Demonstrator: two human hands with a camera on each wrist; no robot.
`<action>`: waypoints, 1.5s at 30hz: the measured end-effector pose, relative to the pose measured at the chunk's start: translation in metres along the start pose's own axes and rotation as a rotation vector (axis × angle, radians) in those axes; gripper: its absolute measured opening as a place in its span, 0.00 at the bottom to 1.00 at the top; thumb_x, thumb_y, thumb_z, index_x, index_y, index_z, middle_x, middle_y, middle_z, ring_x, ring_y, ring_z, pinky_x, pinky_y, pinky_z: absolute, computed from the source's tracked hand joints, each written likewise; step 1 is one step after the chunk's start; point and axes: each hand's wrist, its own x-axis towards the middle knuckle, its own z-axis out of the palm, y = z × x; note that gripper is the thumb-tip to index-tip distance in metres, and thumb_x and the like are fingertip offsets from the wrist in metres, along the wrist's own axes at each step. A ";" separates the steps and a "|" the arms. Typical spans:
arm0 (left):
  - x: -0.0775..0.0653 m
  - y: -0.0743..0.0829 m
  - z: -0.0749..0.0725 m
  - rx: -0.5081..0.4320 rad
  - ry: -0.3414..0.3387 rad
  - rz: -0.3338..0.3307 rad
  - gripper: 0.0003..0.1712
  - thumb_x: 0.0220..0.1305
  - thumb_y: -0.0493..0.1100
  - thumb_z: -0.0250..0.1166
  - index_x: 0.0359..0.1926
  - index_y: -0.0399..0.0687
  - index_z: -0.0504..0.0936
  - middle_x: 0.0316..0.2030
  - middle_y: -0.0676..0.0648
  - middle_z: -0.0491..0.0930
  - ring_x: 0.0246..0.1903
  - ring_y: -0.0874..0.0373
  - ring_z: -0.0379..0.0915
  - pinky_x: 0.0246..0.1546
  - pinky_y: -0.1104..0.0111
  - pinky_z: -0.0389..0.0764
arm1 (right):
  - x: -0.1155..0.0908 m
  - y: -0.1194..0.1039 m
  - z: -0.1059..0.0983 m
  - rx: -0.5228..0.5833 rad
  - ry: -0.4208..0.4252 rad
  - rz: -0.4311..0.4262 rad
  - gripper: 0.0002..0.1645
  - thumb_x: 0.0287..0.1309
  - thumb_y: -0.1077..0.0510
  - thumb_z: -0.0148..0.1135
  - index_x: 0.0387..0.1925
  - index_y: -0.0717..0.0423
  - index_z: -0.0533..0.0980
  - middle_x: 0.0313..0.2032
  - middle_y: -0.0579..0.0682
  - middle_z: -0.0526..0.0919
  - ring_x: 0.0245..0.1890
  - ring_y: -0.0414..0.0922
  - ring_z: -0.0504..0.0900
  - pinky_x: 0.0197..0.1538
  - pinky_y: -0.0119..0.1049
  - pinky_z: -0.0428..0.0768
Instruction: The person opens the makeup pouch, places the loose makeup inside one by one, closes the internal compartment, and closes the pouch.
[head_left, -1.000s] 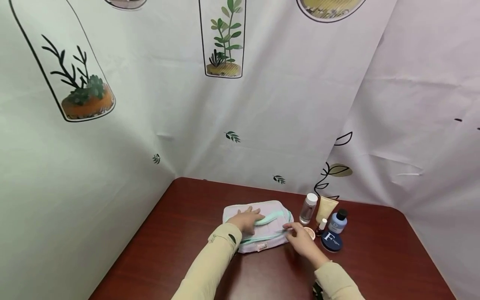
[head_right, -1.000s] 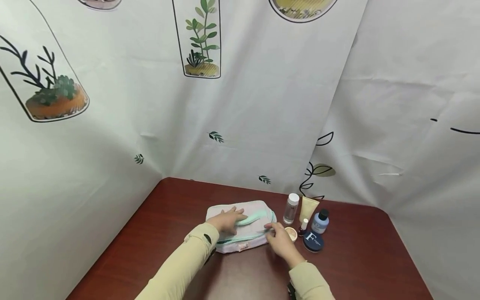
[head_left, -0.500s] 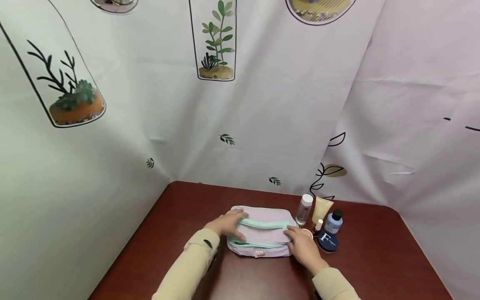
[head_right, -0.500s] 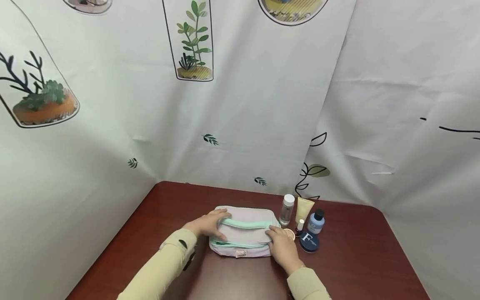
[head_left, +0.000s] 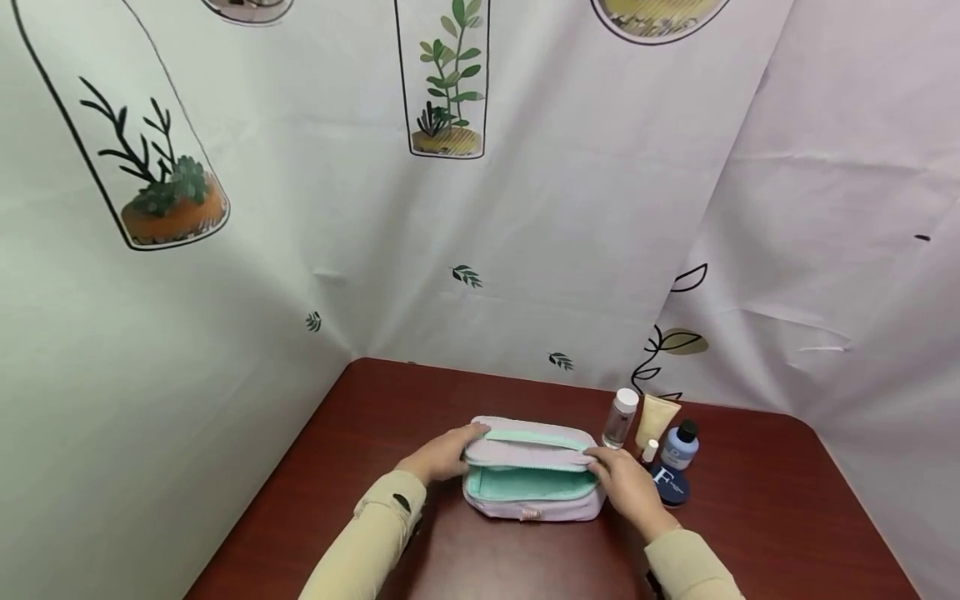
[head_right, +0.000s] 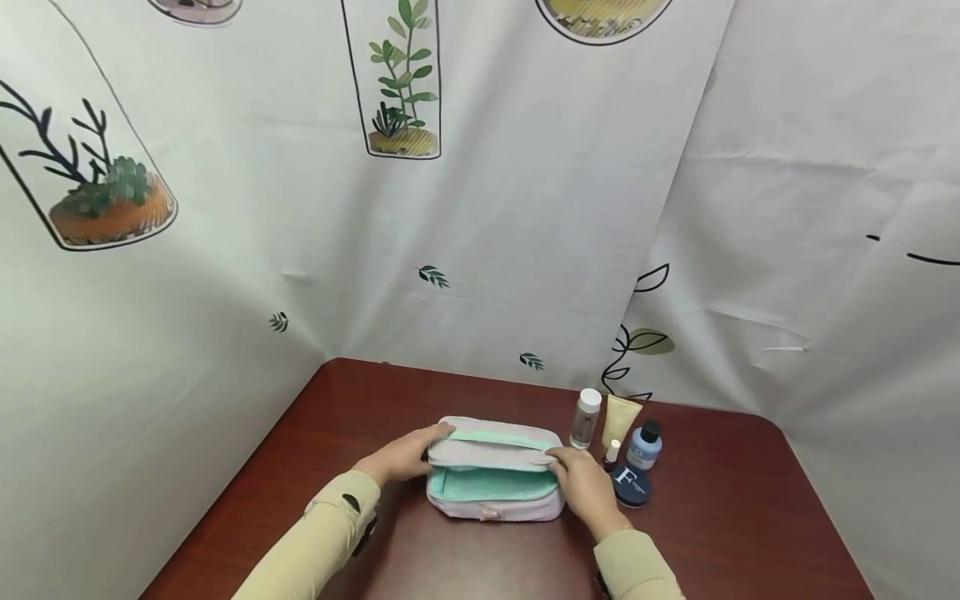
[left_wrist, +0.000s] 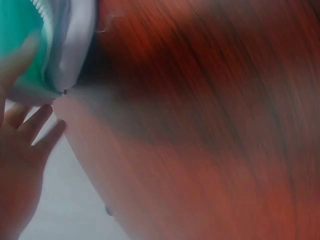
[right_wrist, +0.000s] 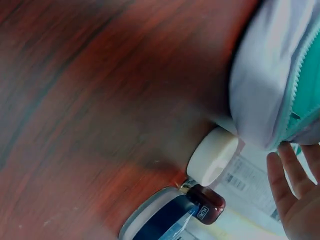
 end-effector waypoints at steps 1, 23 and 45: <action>0.001 0.001 0.000 -0.047 0.048 -0.015 0.33 0.55 0.34 0.64 0.62 0.48 0.65 0.58 0.42 0.70 0.54 0.50 0.69 0.48 0.56 0.71 | 0.001 0.000 -0.003 0.034 0.003 0.016 0.16 0.57 0.58 0.62 0.49 0.52 0.78 0.46 0.55 0.79 0.47 0.53 0.77 0.46 0.52 0.73; 0.038 0.040 0.003 -0.392 0.630 -0.414 0.23 0.69 0.45 0.54 0.62 0.49 0.66 0.53 0.39 0.70 0.39 0.44 0.75 0.39 0.52 0.74 | 0.001 0.046 -0.031 -0.056 0.206 0.165 0.21 0.54 0.67 0.54 0.52 0.62 0.73 0.49 0.65 0.75 0.47 0.61 0.75 0.43 0.55 0.72; 0.047 0.045 0.006 -0.563 0.384 -0.510 0.28 0.66 0.47 0.52 0.66 0.55 0.57 0.61 0.37 0.54 0.56 0.39 0.54 0.43 0.47 0.66 | 0.002 0.041 -0.027 -0.020 0.435 0.137 0.12 0.55 0.65 0.60 0.43 0.57 0.77 0.38 0.58 0.79 0.34 0.56 0.78 0.34 0.54 0.72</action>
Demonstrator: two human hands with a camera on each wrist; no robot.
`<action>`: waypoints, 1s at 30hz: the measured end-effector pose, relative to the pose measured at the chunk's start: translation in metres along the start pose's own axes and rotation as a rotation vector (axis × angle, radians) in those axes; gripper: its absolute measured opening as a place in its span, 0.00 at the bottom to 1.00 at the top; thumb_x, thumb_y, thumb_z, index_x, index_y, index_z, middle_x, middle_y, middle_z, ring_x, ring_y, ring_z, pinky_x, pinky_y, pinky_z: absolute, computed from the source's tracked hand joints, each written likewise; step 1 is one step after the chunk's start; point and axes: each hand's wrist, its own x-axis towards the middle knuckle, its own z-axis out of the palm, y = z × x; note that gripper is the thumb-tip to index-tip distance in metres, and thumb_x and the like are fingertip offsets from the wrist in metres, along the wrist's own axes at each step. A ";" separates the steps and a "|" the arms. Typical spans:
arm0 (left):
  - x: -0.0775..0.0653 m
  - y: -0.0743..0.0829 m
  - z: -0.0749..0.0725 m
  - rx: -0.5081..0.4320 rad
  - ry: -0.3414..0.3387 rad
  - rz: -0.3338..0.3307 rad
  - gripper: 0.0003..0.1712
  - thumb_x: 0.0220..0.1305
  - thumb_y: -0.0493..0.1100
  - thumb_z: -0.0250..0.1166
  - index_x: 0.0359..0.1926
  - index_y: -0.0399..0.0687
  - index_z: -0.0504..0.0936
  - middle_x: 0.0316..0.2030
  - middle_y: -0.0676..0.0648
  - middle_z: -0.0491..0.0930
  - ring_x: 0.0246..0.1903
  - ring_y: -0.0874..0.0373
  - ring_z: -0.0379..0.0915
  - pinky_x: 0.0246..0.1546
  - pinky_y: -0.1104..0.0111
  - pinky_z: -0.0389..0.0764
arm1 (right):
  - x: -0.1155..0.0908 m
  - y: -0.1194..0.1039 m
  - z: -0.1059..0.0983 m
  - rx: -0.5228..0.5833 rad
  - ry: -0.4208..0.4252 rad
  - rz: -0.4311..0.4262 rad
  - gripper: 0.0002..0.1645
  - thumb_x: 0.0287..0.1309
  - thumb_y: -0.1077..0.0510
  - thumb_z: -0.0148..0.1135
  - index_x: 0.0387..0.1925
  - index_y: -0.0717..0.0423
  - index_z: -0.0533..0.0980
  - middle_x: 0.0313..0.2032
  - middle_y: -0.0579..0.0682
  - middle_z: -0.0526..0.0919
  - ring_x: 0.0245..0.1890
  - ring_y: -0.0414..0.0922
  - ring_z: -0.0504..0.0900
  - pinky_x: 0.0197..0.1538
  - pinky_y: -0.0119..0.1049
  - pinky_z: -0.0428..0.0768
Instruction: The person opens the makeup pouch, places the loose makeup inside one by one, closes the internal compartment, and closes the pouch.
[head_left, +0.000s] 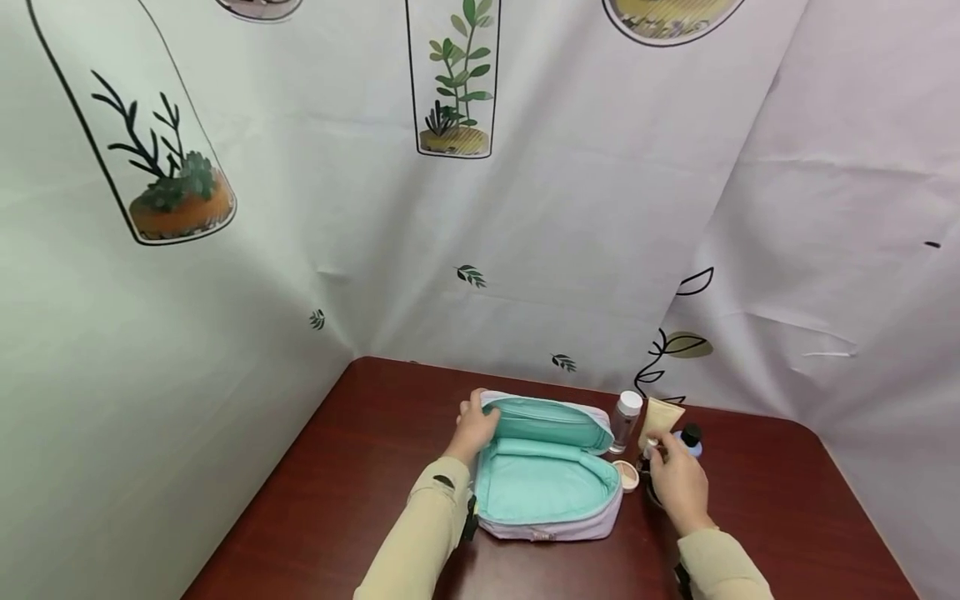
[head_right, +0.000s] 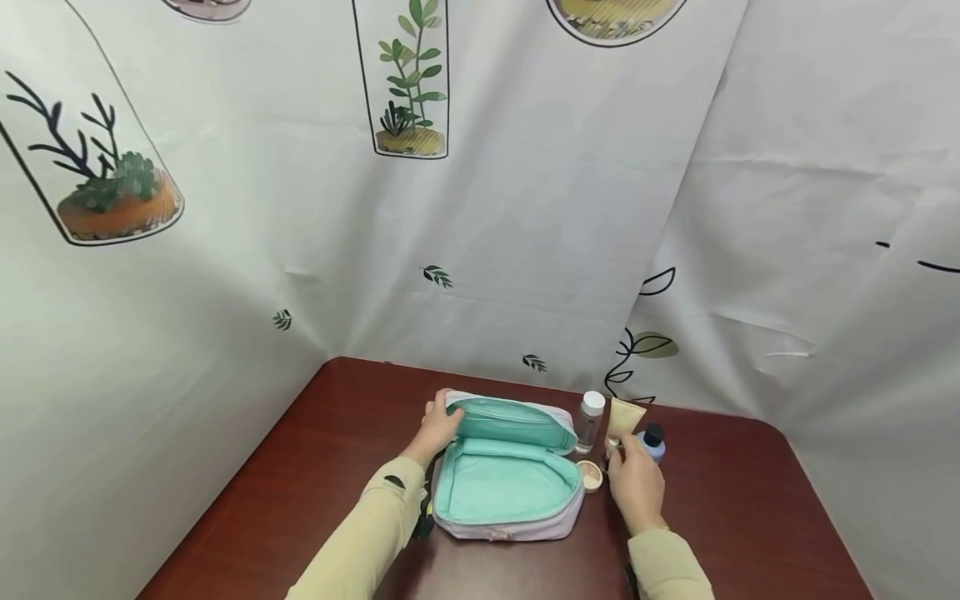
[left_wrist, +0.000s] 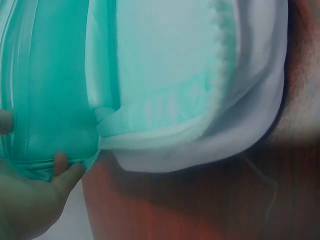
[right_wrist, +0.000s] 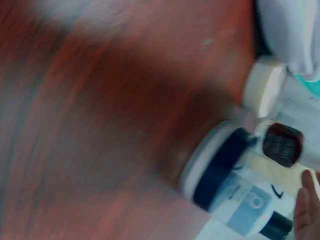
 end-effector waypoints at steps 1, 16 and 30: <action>0.000 0.001 -0.001 0.001 -0.014 -0.006 0.28 0.67 0.48 0.51 0.66 0.55 0.56 0.62 0.37 0.53 0.57 0.39 0.53 0.44 0.47 0.66 | 0.001 -0.002 -0.001 0.023 0.031 -0.020 0.12 0.55 0.66 0.59 0.43 0.58 0.77 0.38 0.57 0.78 0.33 0.55 0.78 0.34 0.52 0.71; 0.002 -0.002 -0.001 0.008 -0.056 -0.010 0.31 0.67 0.48 0.51 0.68 0.54 0.52 0.64 0.38 0.49 0.60 0.39 0.49 0.47 0.45 0.64 | 0.018 -0.036 -0.003 0.255 0.054 -0.215 0.14 0.54 0.68 0.62 0.45 0.61 0.79 0.37 0.53 0.77 0.22 0.35 0.68 0.26 0.25 0.67; 0.002 -0.003 -0.001 0.034 -0.061 -0.007 0.30 0.67 0.48 0.51 0.67 0.53 0.53 0.63 0.37 0.51 0.57 0.39 0.53 0.47 0.46 0.65 | 0.021 -0.067 0.006 0.337 -0.084 -0.232 0.12 0.53 0.66 0.64 0.42 0.59 0.79 0.31 0.47 0.75 0.27 0.36 0.71 0.28 0.30 0.72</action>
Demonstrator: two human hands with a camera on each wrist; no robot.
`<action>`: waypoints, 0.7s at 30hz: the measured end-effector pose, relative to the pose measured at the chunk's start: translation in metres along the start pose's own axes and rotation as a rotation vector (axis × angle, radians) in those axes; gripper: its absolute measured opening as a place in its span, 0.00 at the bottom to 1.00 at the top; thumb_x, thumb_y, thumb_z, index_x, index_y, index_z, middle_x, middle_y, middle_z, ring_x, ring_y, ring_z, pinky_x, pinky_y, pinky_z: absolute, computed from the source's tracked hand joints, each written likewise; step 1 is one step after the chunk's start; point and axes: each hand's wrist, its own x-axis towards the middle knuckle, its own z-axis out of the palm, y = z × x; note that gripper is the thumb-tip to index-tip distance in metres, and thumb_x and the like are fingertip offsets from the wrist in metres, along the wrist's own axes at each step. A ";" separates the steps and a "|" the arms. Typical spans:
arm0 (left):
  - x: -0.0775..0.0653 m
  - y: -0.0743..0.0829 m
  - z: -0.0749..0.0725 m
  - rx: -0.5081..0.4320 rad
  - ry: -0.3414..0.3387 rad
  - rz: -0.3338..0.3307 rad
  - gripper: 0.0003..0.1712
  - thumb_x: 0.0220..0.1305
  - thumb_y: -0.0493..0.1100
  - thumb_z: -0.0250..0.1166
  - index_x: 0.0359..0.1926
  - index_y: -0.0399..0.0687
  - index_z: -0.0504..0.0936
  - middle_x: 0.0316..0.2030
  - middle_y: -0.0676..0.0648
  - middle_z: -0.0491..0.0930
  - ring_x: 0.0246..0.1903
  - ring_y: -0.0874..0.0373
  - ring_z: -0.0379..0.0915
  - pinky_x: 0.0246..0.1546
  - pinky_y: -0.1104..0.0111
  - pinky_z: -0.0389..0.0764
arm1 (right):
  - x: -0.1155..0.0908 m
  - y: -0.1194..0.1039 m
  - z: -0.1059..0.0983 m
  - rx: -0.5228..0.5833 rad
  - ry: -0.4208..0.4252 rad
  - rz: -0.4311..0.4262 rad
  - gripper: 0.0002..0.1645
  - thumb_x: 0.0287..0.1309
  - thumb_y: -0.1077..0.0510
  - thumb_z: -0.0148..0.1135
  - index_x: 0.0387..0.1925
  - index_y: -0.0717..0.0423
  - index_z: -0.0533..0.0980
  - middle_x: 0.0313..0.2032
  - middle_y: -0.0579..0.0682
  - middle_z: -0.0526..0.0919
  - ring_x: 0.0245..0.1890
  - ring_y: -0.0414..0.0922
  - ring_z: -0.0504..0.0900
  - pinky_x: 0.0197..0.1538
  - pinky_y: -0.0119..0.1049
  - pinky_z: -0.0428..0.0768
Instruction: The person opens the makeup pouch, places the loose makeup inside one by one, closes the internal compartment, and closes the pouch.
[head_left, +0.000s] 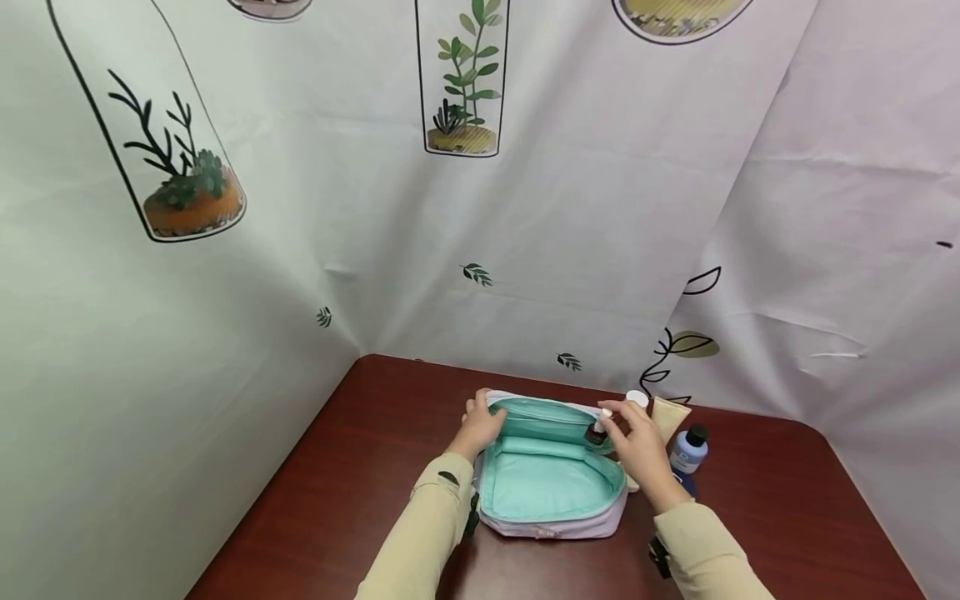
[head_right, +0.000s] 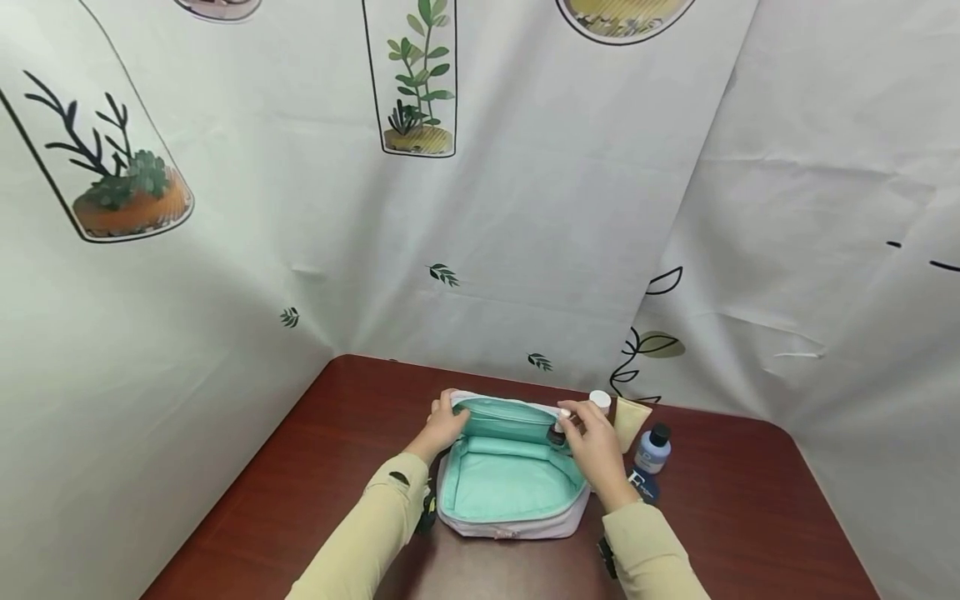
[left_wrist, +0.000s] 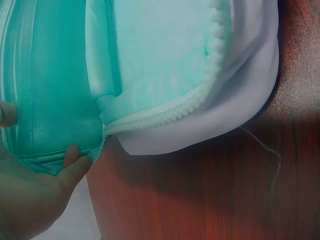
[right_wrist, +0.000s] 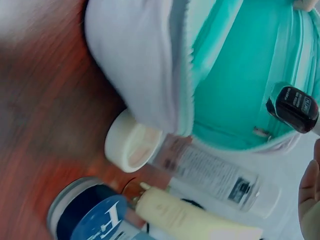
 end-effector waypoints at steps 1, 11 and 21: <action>0.000 0.000 0.000 0.001 0.003 0.000 0.29 0.67 0.48 0.51 0.67 0.53 0.54 0.62 0.37 0.52 0.57 0.39 0.54 0.47 0.46 0.65 | 0.001 -0.002 0.002 0.001 -0.011 0.001 0.11 0.53 0.65 0.65 0.41 0.59 0.79 0.30 0.47 0.75 0.27 0.37 0.71 0.28 0.30 0.72; -0.004 0.001 -0.002 0.002 -0.009 -0.012 0.29 0.68 0.48 0.51 0.67 0.53 0.53 0.63 0.38 0.52 0.58 0.40 0.53 0.49 0.45 0.64 | 0.010 -0.024 0.016 0.036 -0.160 0.147 0.16 0.53 0.50 0.66 0.31 0.54 0.69 0.26 0.49 0.75 0.22 0.41 0.73 0.23 0.32 0.69; -0.004 0.001 -0.004 -0.018 -0.002 0.001 0.30 0.66 0.47 0.53 0.66 0.50 0.55 0.61 0.37 0.54 0.56 0.40 0.55 0.48 0.46 0.64 | 0.019 -0.042 0.038 0.097 -0.204 0.112 0.10 0.54 0.55 0.66 0.37 0.52 0.76 0.31 0.48 0.79 0.21 0.39 0.80 0.25 0.33 0.76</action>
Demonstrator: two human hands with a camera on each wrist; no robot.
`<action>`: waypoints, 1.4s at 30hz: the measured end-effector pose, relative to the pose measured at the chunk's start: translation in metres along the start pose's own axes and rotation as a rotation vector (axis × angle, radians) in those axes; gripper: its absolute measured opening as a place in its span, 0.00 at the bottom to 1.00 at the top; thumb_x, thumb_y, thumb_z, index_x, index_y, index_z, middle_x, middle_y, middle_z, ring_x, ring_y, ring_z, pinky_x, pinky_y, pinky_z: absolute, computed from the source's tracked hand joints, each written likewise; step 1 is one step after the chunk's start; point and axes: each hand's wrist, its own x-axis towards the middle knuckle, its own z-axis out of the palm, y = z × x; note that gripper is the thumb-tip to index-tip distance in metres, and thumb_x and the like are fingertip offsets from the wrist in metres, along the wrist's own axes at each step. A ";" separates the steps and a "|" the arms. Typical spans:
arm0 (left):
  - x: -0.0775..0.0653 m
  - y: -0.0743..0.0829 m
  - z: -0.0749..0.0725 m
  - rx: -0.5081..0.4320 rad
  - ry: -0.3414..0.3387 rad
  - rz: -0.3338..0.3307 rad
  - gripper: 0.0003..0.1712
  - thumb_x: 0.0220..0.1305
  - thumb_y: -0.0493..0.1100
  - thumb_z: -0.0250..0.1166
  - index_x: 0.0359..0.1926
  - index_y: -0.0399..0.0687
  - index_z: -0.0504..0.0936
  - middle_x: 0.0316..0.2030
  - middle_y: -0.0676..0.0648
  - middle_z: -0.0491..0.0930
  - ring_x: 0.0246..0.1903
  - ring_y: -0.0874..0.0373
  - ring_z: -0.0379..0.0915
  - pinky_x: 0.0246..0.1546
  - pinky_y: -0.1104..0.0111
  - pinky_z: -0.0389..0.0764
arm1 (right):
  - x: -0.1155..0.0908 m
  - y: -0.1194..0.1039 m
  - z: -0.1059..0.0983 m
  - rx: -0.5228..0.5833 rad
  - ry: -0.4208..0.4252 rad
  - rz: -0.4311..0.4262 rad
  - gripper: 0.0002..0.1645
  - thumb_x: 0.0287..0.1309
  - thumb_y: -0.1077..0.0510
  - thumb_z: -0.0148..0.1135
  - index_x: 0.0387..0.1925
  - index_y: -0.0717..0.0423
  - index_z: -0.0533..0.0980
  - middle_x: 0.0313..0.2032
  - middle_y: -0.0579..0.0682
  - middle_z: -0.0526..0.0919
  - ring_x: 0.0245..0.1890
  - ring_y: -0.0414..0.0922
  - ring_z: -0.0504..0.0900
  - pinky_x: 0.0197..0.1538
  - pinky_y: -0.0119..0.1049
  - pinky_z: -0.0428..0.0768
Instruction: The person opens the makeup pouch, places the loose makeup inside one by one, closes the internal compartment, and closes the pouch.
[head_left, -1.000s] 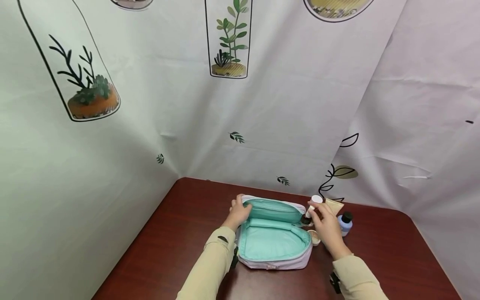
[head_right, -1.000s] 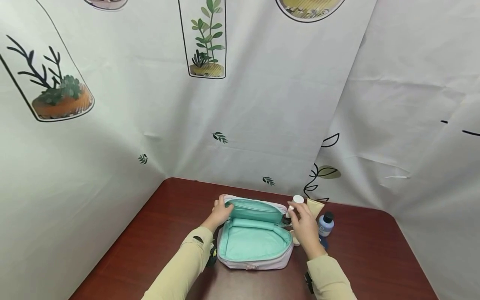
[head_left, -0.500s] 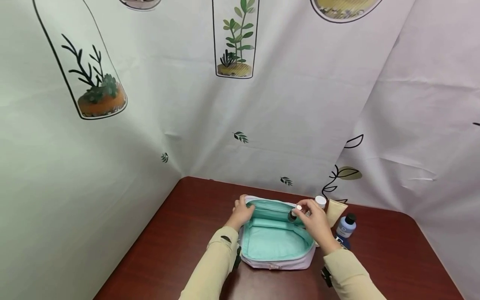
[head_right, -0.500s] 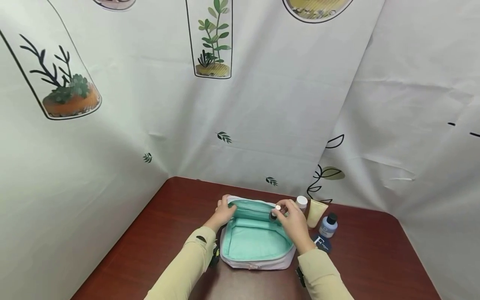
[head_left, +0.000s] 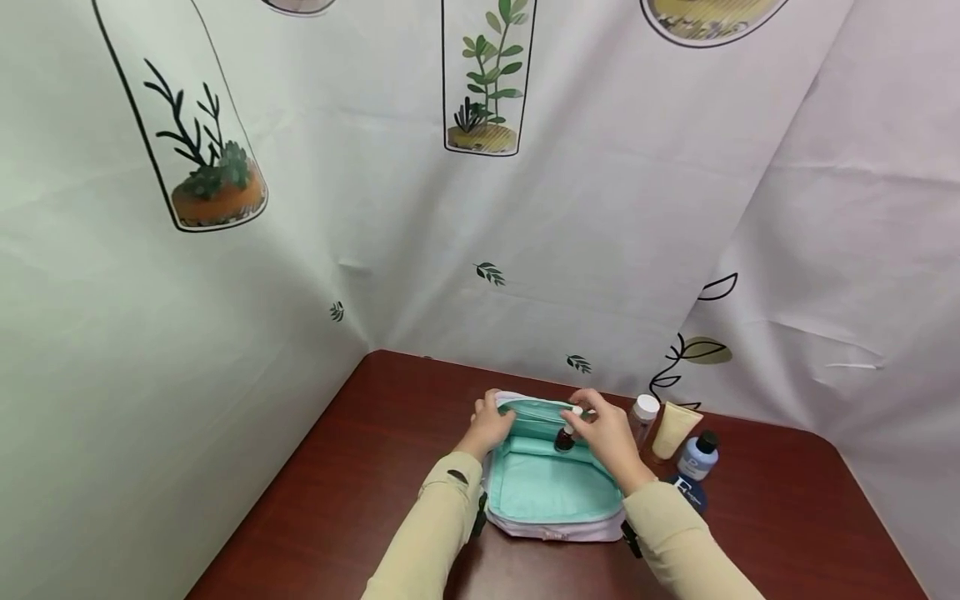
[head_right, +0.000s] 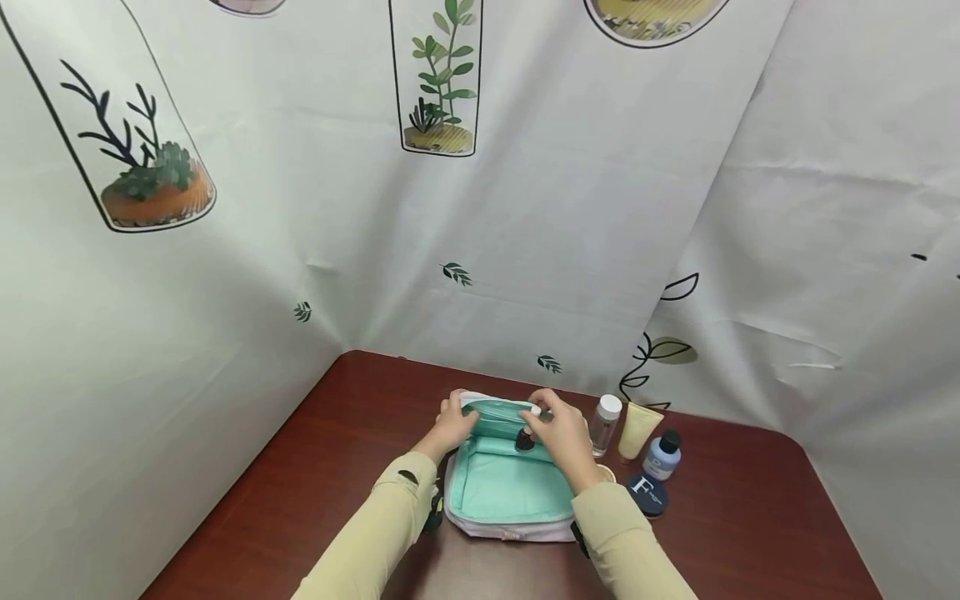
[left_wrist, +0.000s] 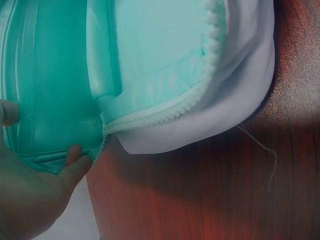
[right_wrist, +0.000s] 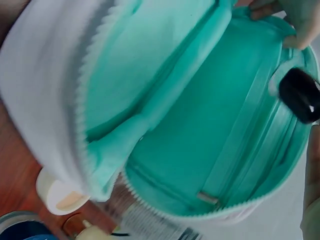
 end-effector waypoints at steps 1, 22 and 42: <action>0.000 0.000 0.000 0.003 0.001 -0.001 0.30 0.66 0.47 0.53 0.66 0.50 0.55 0.61 0.37 0.54 0.56 0.40 0.55 0.48 0.46 0.65 | 0.002 -0.002 0.002 0.015 -0.006 0.001 0.10 0.54 0.55 0.66 0.39 0.52 0.78 0.32 0.48 0.79 0.21 0.39 0.80 0.26 0.34 0.77; 0.003 0.004 0.002 0.038 -0.045 -0.036 0.31 0.67 0.48 0.52 0.67 0.50 0.52 0.63 0.37 0.52 0.58 0.40 0.53 0.50 0.47 0.64 | 0.015 -0.016 0.023 0.056 -0.024 0.029 0.15 0.54 0.67 0.62 0.45 0.56 0.80 0.43 0.52 0.80 0.36 0.47 0.81 0.34 0.36 0.79; 0.002 0.003 -0.004 0.049 -0.045 -0.040 0.27 0.71 0.49 0.41 0.67 0.47 0.52 0.63 0.38 0.53 0.58 0.38 0.53 0.52 0.46 0.61 | 0.009 -0.014 0.056 -0.069 0.127 -0.079 0.07 0.52 0.62 0.66 0.35 0.56 0.77 0.39 0.49 0.76 0.35 0.47 0.81 0.36 0.38 0.79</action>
